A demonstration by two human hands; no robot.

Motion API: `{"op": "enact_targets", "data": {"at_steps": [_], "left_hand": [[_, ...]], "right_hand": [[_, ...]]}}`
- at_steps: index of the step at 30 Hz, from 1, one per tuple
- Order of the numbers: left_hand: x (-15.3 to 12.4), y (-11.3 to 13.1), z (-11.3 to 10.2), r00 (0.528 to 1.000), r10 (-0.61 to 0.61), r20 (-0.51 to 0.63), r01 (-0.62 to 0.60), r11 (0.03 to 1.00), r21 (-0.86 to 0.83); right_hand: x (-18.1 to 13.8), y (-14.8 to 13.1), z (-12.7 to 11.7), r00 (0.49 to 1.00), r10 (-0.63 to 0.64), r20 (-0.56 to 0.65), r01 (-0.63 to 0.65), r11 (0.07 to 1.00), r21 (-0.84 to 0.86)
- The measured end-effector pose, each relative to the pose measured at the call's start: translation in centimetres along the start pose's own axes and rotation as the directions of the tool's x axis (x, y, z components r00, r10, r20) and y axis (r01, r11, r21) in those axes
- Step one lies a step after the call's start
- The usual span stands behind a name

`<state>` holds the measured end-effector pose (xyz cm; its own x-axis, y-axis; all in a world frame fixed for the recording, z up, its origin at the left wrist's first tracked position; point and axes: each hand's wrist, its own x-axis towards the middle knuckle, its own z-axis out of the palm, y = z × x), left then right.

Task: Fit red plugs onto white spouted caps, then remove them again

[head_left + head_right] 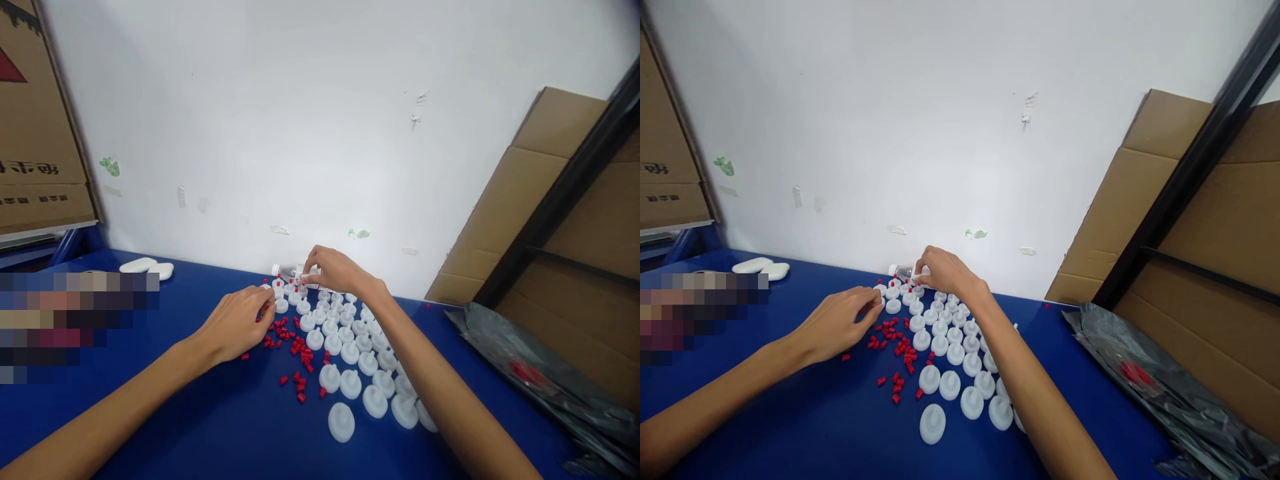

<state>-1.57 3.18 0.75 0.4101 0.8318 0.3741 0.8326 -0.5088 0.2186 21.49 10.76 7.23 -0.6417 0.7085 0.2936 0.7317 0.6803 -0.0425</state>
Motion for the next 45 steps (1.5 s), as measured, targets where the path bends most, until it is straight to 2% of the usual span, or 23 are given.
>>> {"op": "enact_targets", "data": {"at_steps": [9,16,22,27,33,36,40,45], "left_hand": [[0.0,-0.3,0.5,0.995,0.075,0.073,-0.081,0.993,0.083],[0.0,-0.4,0.6,0.992,0.067,0.104,-0.077,0.992,0.097],[-0.1,-0.5,0.7,0.989,0.076,0.130,-0.086,0.994,0.073],[0.0,-0.5,0.6,0.995,0.070,0.072,-0.075,0.994,0.073],[0.1,-0.3,0.1,0.997,-0.015,-0.077,0.014,1.000,-0.015],[0.0,-0.2,-0.1,0.991,-0.057,-0.121,0.048,0.996,-0.073],[0.1,-0.3,-0.1,0.990,-0.068,-0.125,0.056,0.994,-0.097],[0.3,-0.4,-0.4,0.989,-0.097,-0.116,0.079,0.986,-0.148]], "right_hand": [[0.1,1.3,1.8,0.983,0.038,0.179,-0.052,0.996,0.075],[0.0,1.1,1.7,0.978,0.098,0.186,-0.107,0.993,0.040],[0.4,-0.2,2.6,0.979,0.082,0.187,-0.092,0.995,0.049],[0.7,-1.3,3.2,0.984,0.040,0.174,-0.050,0.997,0.054],[0.0,-2.3,0.7,0.995,0.049,0.083,-0.057,0.994,0.093],[0.0,-3.6,-0.1,0.994,0.012,0.105,-0.024,0.993,0.115],[0.2,-5.8,-0.6,0.983,-0.096,0.156,0.075,0.988,0.135],[0.3,-6.8,-1.1,0.983,-0.128,0.129,0.113,0.986,0.122]]}}
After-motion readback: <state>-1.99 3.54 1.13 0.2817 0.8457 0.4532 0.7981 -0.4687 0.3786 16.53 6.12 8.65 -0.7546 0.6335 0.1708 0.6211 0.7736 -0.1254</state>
